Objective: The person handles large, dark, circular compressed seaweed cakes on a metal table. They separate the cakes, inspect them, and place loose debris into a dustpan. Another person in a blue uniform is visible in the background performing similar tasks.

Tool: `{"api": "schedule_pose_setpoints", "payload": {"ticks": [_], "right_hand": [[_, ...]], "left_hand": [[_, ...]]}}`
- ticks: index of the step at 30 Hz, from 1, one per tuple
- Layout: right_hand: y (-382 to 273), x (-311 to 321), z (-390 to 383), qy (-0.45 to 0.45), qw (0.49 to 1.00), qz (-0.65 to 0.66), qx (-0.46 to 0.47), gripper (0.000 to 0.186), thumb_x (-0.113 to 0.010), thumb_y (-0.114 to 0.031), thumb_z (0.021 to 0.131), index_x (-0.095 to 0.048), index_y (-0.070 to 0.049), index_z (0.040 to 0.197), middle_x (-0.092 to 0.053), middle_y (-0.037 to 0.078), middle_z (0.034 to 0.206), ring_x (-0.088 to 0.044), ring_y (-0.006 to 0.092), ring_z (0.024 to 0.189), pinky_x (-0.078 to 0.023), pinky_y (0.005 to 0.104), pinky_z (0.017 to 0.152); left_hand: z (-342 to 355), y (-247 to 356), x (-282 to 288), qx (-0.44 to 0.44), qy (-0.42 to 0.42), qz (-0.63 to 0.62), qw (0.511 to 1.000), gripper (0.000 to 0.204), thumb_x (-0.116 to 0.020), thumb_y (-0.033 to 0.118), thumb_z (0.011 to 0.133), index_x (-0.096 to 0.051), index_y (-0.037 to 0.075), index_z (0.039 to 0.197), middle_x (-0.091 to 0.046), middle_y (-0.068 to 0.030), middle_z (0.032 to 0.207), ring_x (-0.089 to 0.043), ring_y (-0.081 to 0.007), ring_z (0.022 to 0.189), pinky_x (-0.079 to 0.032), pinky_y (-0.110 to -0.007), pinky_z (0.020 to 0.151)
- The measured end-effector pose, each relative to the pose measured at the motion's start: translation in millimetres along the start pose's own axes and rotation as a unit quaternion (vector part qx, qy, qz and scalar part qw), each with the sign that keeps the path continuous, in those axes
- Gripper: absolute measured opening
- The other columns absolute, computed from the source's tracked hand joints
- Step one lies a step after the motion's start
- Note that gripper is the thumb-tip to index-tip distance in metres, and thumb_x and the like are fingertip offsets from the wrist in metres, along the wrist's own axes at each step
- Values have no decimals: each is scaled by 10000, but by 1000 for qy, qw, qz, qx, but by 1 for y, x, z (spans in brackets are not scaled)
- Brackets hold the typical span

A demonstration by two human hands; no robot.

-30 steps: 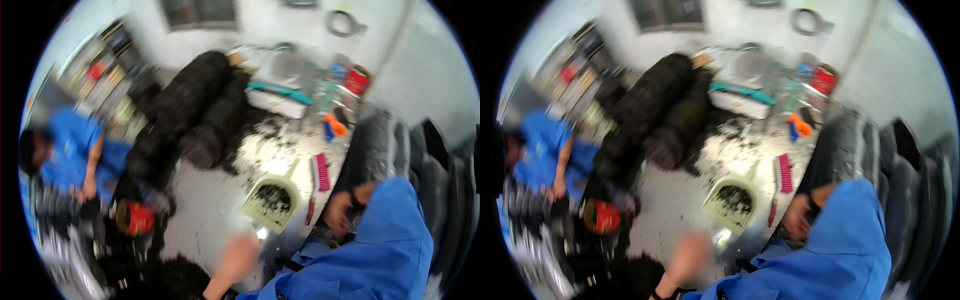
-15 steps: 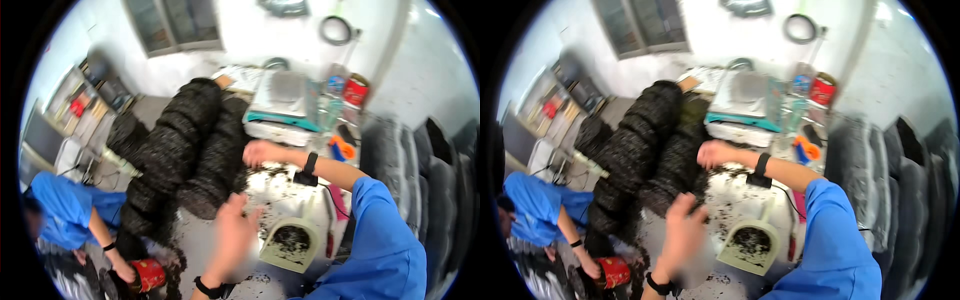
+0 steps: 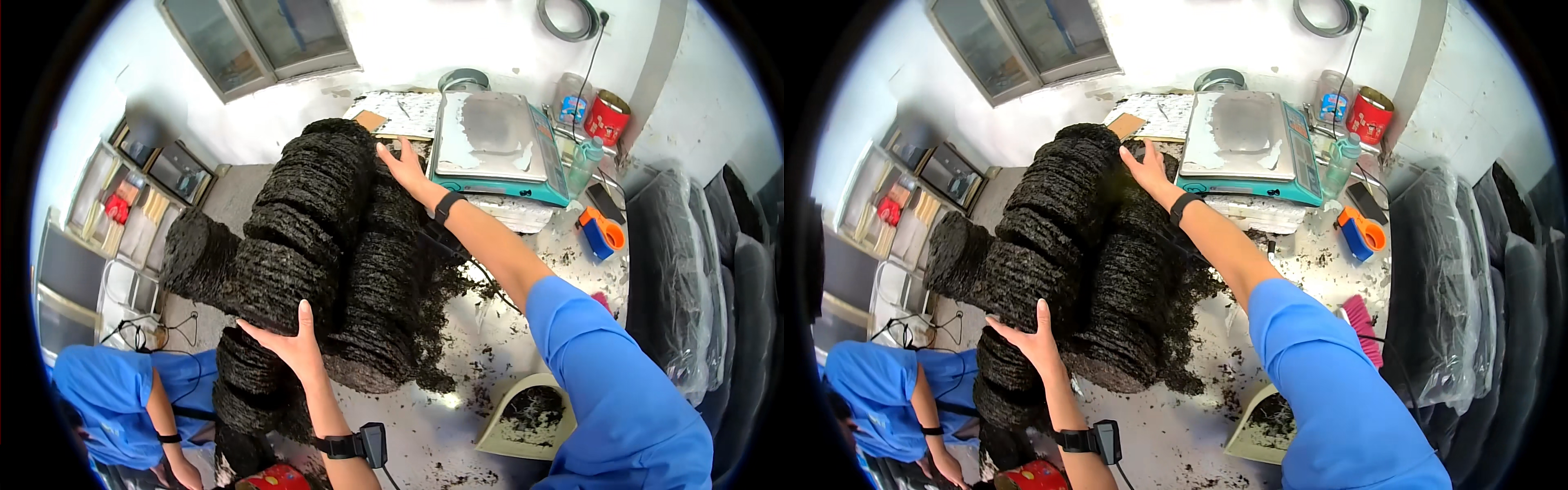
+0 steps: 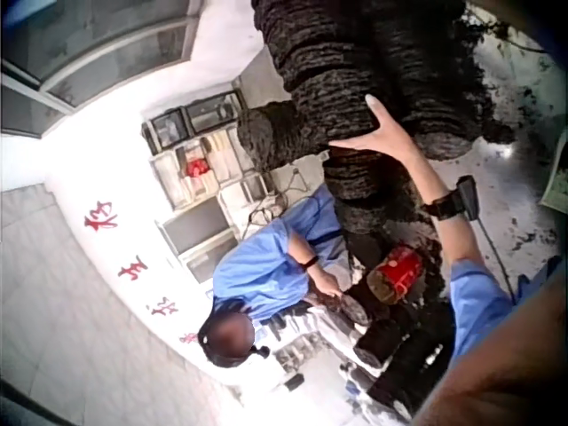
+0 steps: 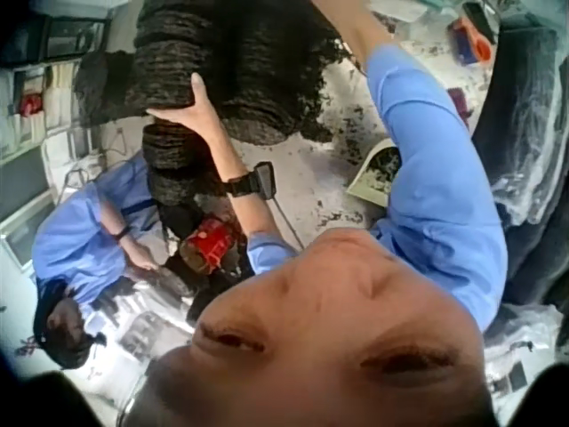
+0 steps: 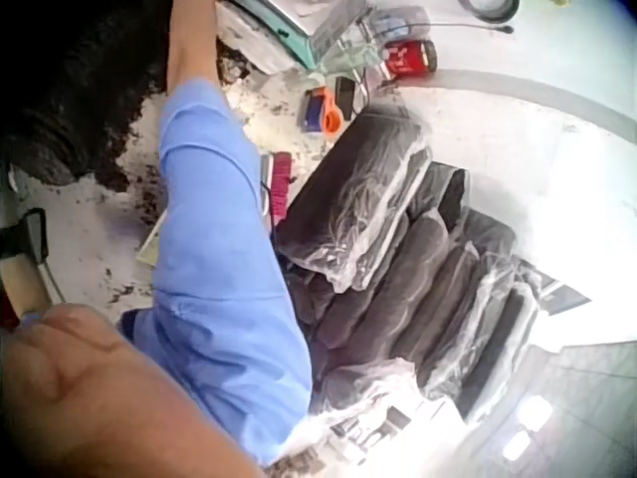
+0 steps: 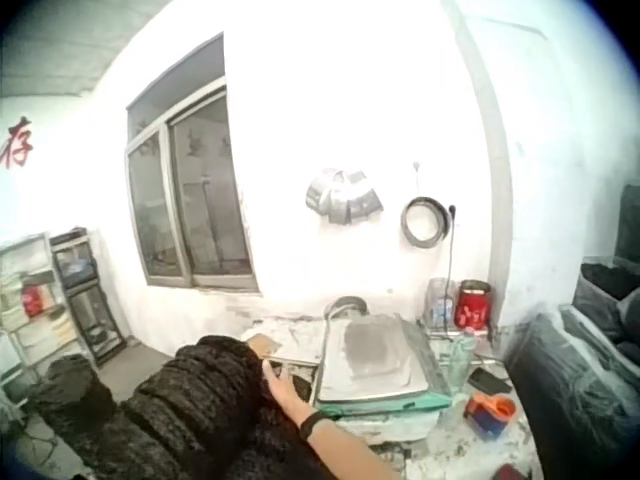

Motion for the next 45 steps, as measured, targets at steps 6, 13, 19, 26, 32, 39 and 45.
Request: {"api": "schedule_pose_setpoints", "payload": {"ticks": [6, 13, 19, 26, 32, 39, 45], "right_hand": [[10, -29, 28, -34, 990, 128, -43, 937, -493, -660, 810, -213, 26, 1383, -235, 222, 1412, -228, 333, 1301, -230, 415, 1068], [-30, -83, 8, -185, 924, 331, -45, 770, -513, -575, 859, -478, 91, 1242, -524, 175, 1245, -510, 263, 1106, -381, 334, 979], [-143, -86, -65, -249, 946, 172, 117, 670, -570, -581, 796, -550, 16, 1100, -601, 173, 1081, -572, 282, 991, -437, 359, 877], [-328, -41, -292, -249, 802, 94, 535, 605, -671, -566, 613, -587, -45, 910, -605, 146, 927, -584, 321, 902, -424, 419, 767], [-248, -2, -588, -415, 693, 91, 582, 640, -572, -701, 668, -540, -75, 796, -504, 138, 747, -526, 325, 748, -350, 423, 624], [-223, 75, -669, -503, 641, 153, 559, 537, -603, -602, 755, -591, -106, 961, -571, 172, 1054, -534, 357, 1035, -390, 474, 751], [-233, 147, -721, -511, 651, 224, 515, 447, -581, -524, 793, -560, -83, 866, -561, 110, 1047, -504, 287, 1108, -344, 416, 813]], "left_hand": [[4, -16, -18, 6, 3, -57, 998, 988, -727, 266, 794, -30, 32, 1454, -115, -216, 1485, -213, -309, 1349, -211, -416, 1107], [-18, -14, -19, 34, 11, -127, 991, 917, -690, 235, 820, -58, 69, 1463, -138, -191, 1487, -275, -288, 1321, -295, -424, 1076], [-46, -45, 22, 168, 121, -376, 903, 772, -581, 364, 866, -170, 49, 1439, -246, -194, 1438, -345, -316, 1263, -307, -457, 1056], [-113, -30, 100, 225, 112, -322, 913, 710, -578, 371, 869, -236, 61, 1409, -294, -184, 1412, -365, -326, 1247, -309, -459, 1051], [-191, 1, 136, 268, 72, -301, 912, 659, -575, 377, 872, -293, 72, 1384, -336, -174, 1391, -383, -334, 1234, -312, -461, 1047], [-294, 38, 208, 305, 69, -323, 893, 603, -571, 384, 875, -360, 85, 1354, -385, -163, 1366, -403, -343, 1218, -314, -463, 1043], [-397, 59, 267, 344, 73, -376, 857, 559, -568, 390, 878, -417, 96, 1329, -426, -154, 1344, -420, -351, 1204, -317, -464, 1039]]}}
Point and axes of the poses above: each hand's wrist, its own z-axis towards the middle knuckle, its own x-axis out of the back of the hand, y = z × x, the point moved 7 cm from there along z, towards the middle knuckle
